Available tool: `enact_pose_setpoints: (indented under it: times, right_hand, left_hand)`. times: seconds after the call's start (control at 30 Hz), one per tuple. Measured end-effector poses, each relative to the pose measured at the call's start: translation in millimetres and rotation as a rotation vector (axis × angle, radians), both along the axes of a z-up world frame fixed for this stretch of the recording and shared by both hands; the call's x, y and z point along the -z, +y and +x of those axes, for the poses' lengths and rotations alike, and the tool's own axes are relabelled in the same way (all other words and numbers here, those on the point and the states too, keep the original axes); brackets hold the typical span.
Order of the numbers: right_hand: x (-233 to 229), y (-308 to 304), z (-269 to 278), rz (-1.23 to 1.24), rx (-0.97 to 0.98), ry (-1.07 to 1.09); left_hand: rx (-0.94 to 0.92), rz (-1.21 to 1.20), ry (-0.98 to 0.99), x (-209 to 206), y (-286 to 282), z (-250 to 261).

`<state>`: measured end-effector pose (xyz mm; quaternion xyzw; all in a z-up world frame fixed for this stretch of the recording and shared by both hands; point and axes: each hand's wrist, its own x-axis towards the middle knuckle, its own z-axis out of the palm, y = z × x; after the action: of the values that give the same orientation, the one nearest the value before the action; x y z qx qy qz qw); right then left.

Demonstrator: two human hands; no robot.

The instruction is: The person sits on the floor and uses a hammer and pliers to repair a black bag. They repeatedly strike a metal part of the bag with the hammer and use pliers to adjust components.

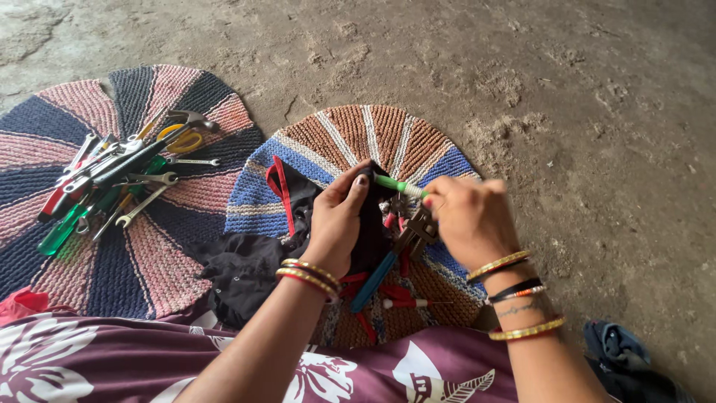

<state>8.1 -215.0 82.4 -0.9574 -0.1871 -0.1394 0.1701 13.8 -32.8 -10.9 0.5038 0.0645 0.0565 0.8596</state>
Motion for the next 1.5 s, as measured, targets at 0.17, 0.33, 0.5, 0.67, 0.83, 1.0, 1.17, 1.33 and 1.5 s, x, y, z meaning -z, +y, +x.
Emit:
enact_pose_setpoints:
  times: [0.17,0.33,0.5,0.67,0.83,1.0,1.17,1.33,1.5]
  right_hand:
    - [41,22,-1,0.211,0.048,0.206]
    - [46,26,3,0.292,0.209,0.353]
    - [37,32,-9,0.412,0.101,0.308]
    - [25,31,3,0.24,0.152,0.351]
    - [37,39,-13,0.074,-0.04,0.09]
    - [24,28,-1,-0.016,-0.117,0.086]
    - [16,24,-2,-0.131,-0.184,-0.078]
    - [10,11,1,0.485,0.057,0.023]
    - [34,3,21,1.572,0.183,0.282]
  left_hand:
    - [-0.132,-0.102,0.001,3,-39,12]
    - [-0.325,0.389,-0.113,-8,-70,-11]
    - [-0.271,0.141,0.107,-37,-41,32]
    - [-0.345,0.818,0.159,-23,-53,17]
    - [-0.2,0.757,0.426,-36,-31,27]
    - [-0.185,0.782,0.319,3,-16,50]
    - [0.363,1.094,0.33,56,16,89]
    - [0.337,0.461,0.231,18,9,59]
    - [0.45,0.158,0.401,-22,-18,8]
